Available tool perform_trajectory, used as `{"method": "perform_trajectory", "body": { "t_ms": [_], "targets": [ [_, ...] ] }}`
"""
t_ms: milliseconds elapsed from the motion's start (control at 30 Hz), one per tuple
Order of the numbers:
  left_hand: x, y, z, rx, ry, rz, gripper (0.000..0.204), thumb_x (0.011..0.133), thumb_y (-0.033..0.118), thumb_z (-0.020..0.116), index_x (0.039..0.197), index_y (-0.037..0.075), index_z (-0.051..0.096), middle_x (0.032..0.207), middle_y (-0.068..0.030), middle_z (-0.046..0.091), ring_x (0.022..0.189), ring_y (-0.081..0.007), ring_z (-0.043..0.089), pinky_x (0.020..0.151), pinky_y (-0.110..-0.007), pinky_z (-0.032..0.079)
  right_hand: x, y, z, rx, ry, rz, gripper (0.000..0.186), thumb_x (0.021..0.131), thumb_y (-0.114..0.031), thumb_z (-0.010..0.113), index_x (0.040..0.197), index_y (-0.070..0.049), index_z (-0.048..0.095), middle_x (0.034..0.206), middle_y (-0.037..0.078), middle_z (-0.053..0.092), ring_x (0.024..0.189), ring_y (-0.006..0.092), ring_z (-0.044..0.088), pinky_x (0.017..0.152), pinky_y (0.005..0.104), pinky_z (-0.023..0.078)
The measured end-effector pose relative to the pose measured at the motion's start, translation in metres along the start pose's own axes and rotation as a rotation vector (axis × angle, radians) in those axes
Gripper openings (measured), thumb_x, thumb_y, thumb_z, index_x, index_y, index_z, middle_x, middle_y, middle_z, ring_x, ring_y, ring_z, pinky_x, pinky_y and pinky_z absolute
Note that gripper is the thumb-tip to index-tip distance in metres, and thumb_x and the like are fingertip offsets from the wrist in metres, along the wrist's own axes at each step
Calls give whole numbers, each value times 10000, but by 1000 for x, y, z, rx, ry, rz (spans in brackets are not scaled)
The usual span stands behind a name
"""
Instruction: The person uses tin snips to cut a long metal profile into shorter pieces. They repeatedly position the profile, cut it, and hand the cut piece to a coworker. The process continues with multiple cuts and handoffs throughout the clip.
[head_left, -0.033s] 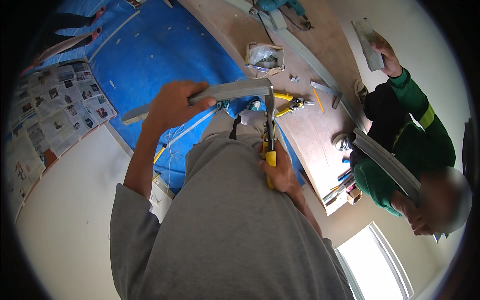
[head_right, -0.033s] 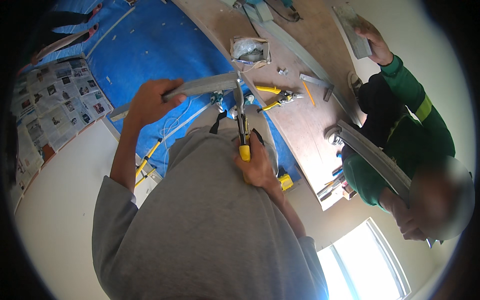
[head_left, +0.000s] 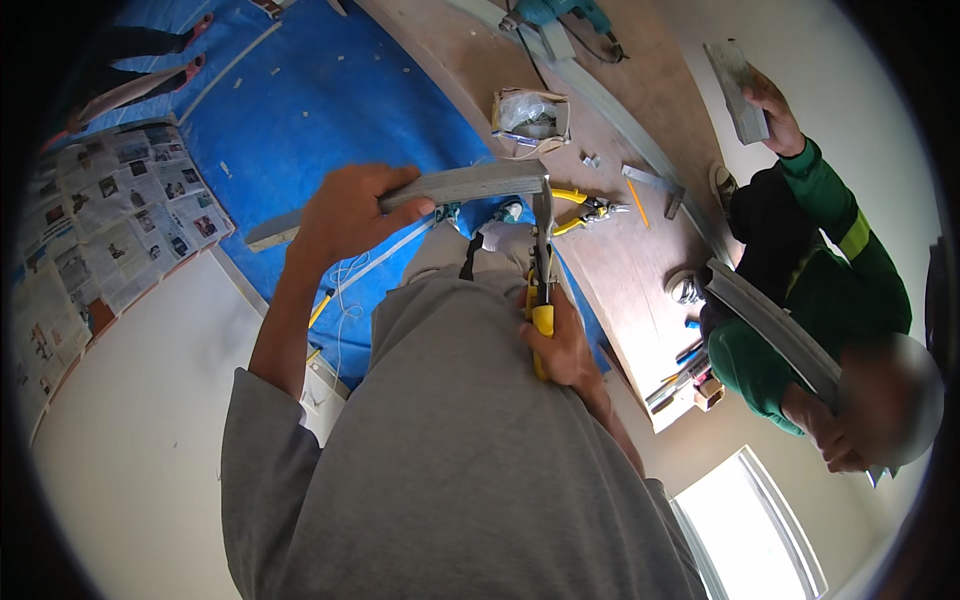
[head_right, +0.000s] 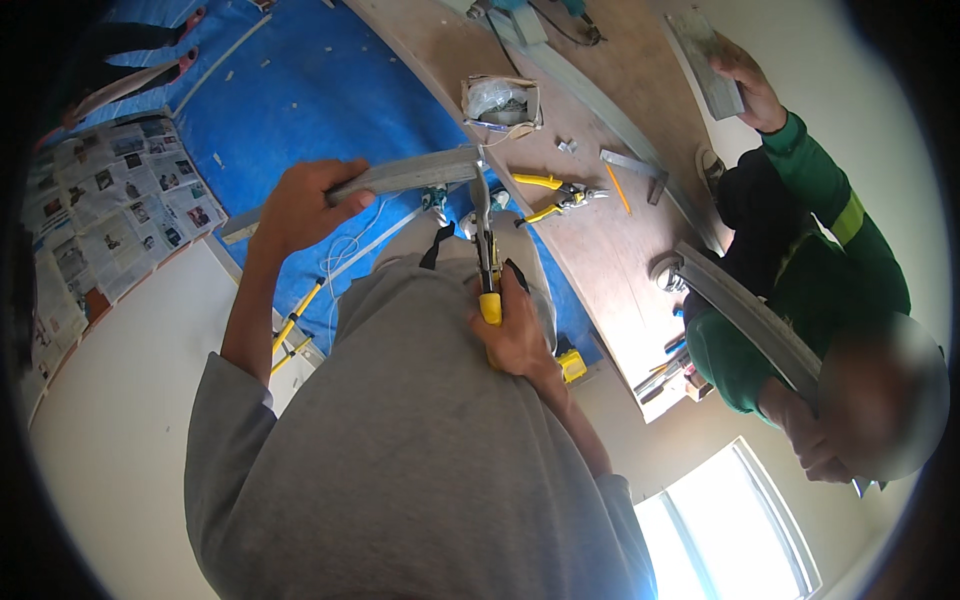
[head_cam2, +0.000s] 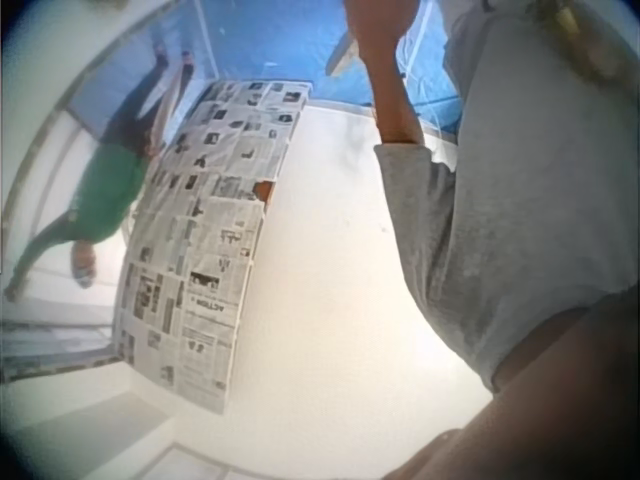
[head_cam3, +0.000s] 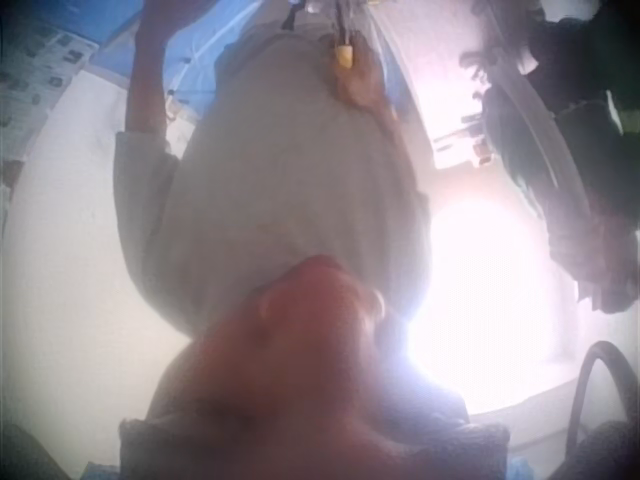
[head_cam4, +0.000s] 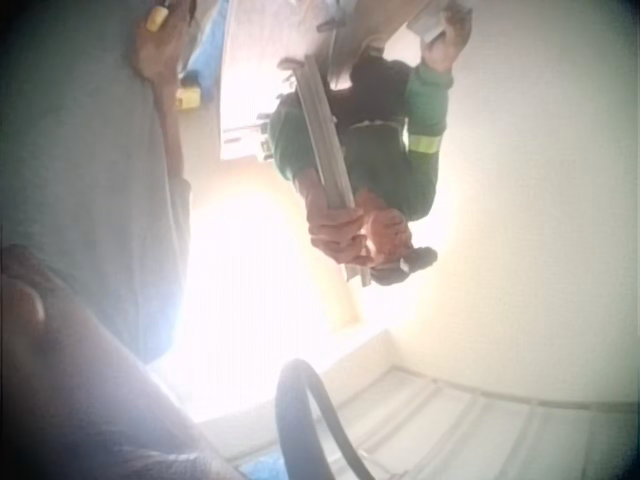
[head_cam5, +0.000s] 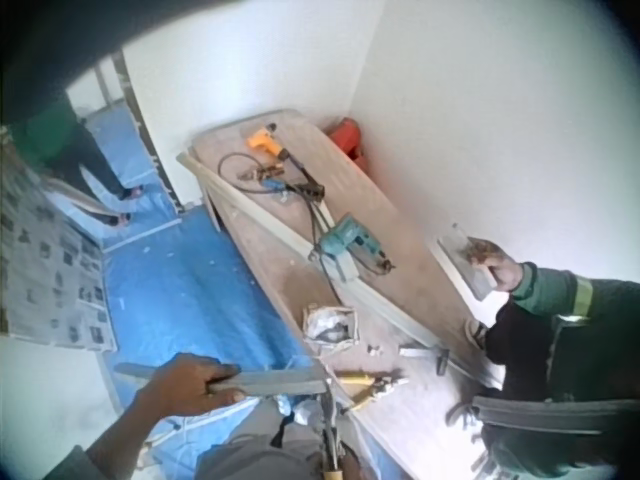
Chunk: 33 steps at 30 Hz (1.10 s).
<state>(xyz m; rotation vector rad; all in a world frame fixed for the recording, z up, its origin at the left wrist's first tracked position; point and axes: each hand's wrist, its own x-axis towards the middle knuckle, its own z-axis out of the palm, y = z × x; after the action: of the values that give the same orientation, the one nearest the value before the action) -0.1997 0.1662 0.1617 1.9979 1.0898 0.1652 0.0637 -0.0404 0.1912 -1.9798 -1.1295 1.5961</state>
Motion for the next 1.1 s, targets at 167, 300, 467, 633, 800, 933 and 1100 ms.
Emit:
{"method": "perform_trajectory", "body": {
  "t_ms": [167, 300, 467, 633, 800, 933, 1100],
  "targets": [
    [1, -2, 2, 16, -33, -23, 601, 922, 605, 649, 1166, 66, 755, 925, -163, 730, 826, -347, 693, 748, -422, 538, 4, 10, -1, 26, -5, -5, 388, 786, -153, 692, 1097, -26, 498, 992, 187, 625, 953, 400, 614, 858, 478, 478],
    [7, -7, 2, 53, 8, 0, 631, 917, 624, 647, 1171, 55, 752, 919, -171, 730, 825, -347, 699, 743, -425, 539, 13, 11, -4, 17, -9, 7, 392, 768, -136, 689, 1089, -29, 490, 966, 182, 624, 921, 386, 614, 842, 471, 481],
    [5, -9, -6, 93, 6, -4, 619, 926, 618, 642, 1155, 54, 754, 885, -162, 728, 807, -341, 697, 728, -429, 536, 19, 9, -3, 49, -24, 13, 398, 762, -123, 690, 1091, -36, 485, 948, 163, 620, 886, 343, 614, 824, 449, 489],
    [12, -8, -16, 94, 35, 38, 594, 936, 609, 637, 1137, 63, 760, 832, -148, 718, 775, -335, 688, 708, -431, 532, 24, 8, -9, 102, -62, 4, 422, 749, -106, 695, 1107, -38, 483, 939, 134, 598, 874, 290, 606, 802, 424, 488],
    [15, -6, -21, 105, 23, 43, 579, 941, 590, 643, 1138, 58, 759, 811, -139, 713, 756, -319, 683, 697, -423, 533, 27, 8, -14, 56, -96, -67, 431, 731, -83, 689, 1108, -48, 481, 911, 107, 554, 845, 258, 574, 772, 403, 476],
    [16, -5, -21, 131, 58, 89, 585, 944, 594, 637, 1145, 58, 757, 834, -136, 718, 763, -310, 686, 698, -423, 537, 31, 9, -18, 17, -118, -80, 429, 725, -76, 689, 1098, -54, 478, 894, 97, 537, 829, 248, 559, 761, 400, 468],
    [16, -9, -24, 167, 77, 106, 587, 946, 595, 633, 1149, 58, 755, 854, -140, 720, 778, -326, 685, 708, -428, 535, 34, 8, -13, 87, -138, -63, 423, 724, -73, 694, 1086, -63, 475, 896, 80, 541, 826, 228, 555, 757, 391, 466]
  ]
}}
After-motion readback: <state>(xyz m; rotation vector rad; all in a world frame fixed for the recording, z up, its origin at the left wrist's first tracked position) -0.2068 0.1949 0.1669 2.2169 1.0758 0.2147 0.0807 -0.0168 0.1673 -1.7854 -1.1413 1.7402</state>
